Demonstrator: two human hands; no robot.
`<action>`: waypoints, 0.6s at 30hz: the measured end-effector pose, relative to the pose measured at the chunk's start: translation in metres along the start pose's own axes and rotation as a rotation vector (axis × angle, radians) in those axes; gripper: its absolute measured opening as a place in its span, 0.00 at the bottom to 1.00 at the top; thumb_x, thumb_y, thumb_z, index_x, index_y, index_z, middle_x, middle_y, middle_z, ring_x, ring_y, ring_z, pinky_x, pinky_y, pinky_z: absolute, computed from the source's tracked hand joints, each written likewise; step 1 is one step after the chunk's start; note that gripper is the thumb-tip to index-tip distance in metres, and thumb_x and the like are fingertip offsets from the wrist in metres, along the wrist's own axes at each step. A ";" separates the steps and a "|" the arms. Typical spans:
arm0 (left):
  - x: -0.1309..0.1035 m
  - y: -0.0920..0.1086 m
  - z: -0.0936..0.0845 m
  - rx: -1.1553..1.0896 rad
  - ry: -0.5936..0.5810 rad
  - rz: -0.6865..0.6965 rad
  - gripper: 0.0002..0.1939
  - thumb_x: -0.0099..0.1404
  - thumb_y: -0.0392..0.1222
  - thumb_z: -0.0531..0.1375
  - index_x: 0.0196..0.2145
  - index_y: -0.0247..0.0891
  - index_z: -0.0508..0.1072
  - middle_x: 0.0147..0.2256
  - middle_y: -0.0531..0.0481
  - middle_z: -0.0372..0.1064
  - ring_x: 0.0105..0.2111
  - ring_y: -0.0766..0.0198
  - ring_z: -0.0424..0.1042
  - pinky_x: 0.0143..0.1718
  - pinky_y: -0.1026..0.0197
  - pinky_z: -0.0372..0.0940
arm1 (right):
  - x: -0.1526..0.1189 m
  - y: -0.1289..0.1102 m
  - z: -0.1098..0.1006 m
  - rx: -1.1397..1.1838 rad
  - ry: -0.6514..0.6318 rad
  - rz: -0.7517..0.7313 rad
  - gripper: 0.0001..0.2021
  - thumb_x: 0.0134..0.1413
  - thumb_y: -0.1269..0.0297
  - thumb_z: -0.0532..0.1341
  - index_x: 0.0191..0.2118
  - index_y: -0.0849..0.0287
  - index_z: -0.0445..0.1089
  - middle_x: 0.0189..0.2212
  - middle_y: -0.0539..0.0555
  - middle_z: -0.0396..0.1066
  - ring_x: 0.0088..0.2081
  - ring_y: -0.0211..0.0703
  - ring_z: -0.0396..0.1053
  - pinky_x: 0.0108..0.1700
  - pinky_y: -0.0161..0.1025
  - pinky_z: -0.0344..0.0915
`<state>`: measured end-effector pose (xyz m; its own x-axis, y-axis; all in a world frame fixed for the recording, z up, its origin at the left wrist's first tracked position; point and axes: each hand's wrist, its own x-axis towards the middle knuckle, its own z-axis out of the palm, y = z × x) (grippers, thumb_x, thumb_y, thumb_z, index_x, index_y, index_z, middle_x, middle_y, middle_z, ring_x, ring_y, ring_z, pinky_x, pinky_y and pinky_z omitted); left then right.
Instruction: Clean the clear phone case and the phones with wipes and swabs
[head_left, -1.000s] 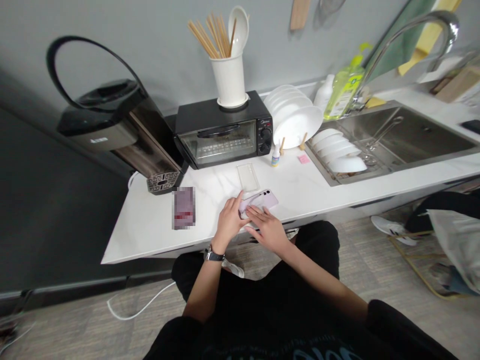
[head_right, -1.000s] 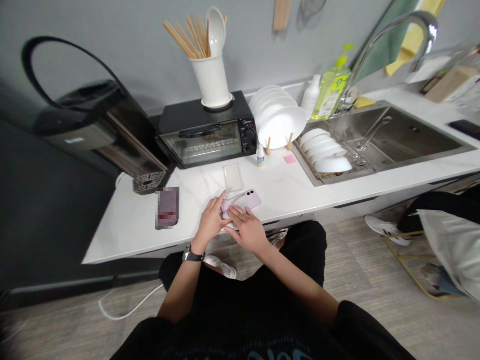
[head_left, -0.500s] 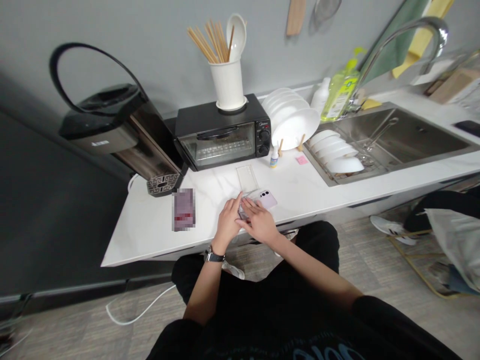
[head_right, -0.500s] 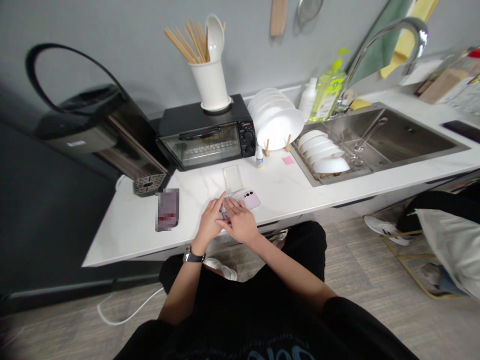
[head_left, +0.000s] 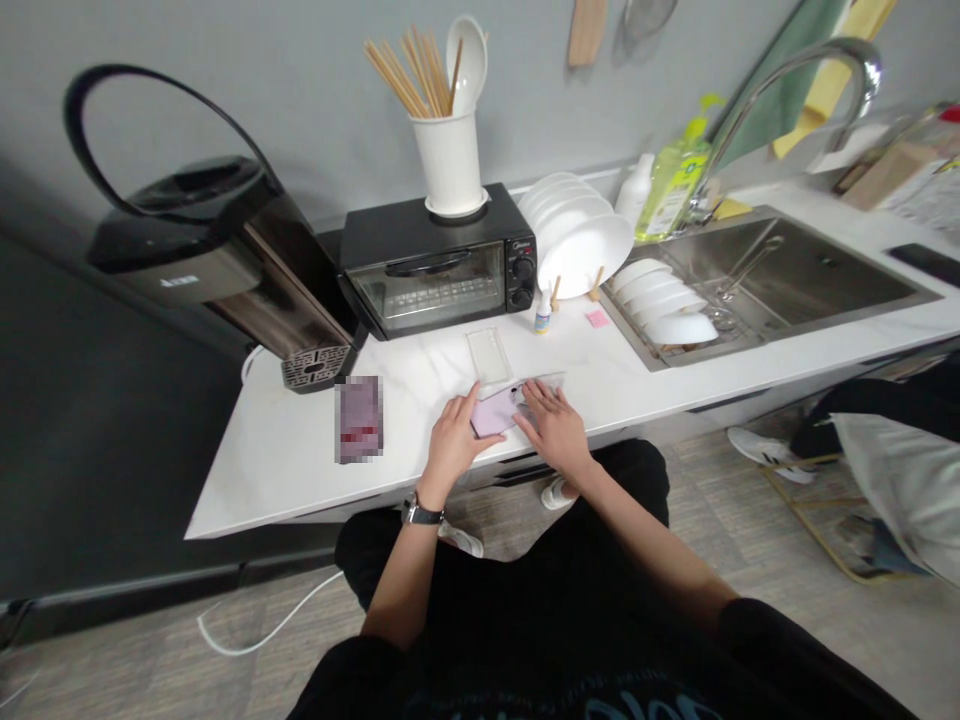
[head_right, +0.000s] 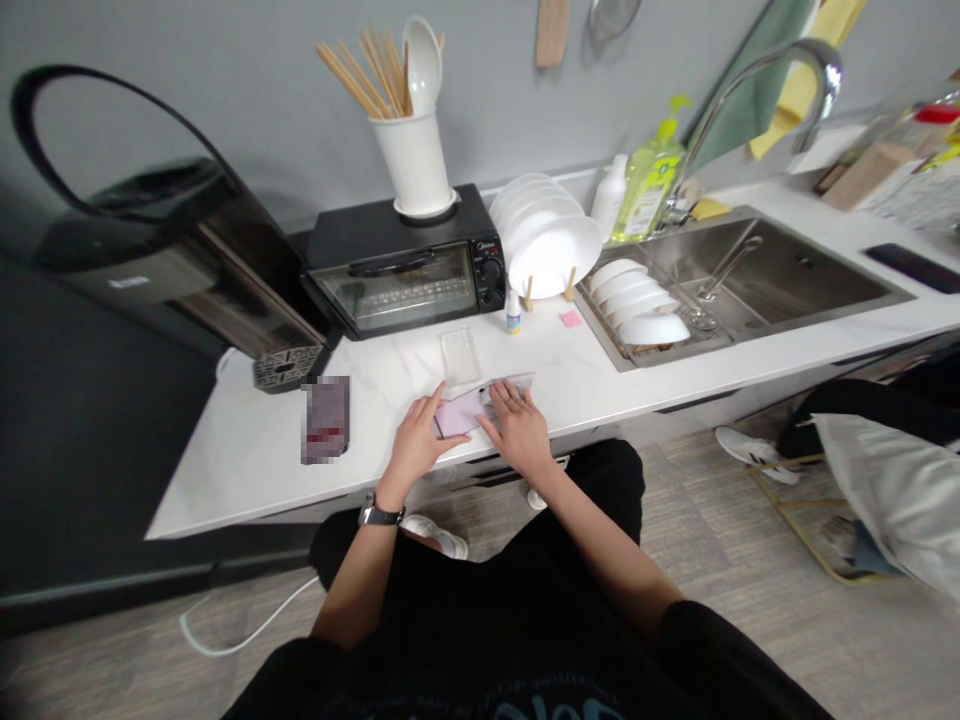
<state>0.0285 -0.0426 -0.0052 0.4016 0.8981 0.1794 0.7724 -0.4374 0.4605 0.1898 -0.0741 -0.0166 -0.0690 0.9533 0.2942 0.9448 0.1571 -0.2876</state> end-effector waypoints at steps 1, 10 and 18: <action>0.000 0.000 0.000 -0.005 0.000 0.000 0.37 0.47 0.44 0.56 0.51 0.41 0.41 0.40 0.48 0.57 0.42 0.56 0.54 0.43 0.56 0.51 | 0.004 -0.005 0.003 0.001 0.002 -0.016 0.22 0.49 0.58 0.42 0.50 0.63 0.47 0.50 0.55 0.45 0.52 0.41 0.36 0.52 0.44 0.38; -0.001 -0.005 0.001 -0.012 -0.003 0.021 0.32 0.50 0.38 0.52 0.51 0.41 0.41 0.40 0.48 0.57 0.41 0.58 0.55 0.41 0.57 0.52 | -0.010 -0.049 0.007 0.101 -0.102 -0.192 0.22 0.48 0.55 0.43 0.50 0.55 0.45 0.50 0.48 0.46 0.51 0.38 0.39 0.52 0.43 0.41; 0.001 -0.001 -0.002 -0.027 -0.009 -0.004 0.39 0.45 0.48 0.57 0.50 0.48 0.40 0.39 0.50 0.58 0.42 0.56 0.55 0.40 0.55 0.54 | -0.013 0.006 -0.014 0.035 -0.059 0.030 0.20 0.49 0.61 0.43 0.50 0.54 0.45 0.50 0.48 0.45 0.51 0.40 0.38 0.52 0.46 0.40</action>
<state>0.0270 -0.0411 -0.0037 0.4026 0.8995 0.1697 0.7608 -0.4319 0.4843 0.2007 -0.0889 -0.0093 -0.0607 0.9710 0.2312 0.9351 0.1364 -0.3271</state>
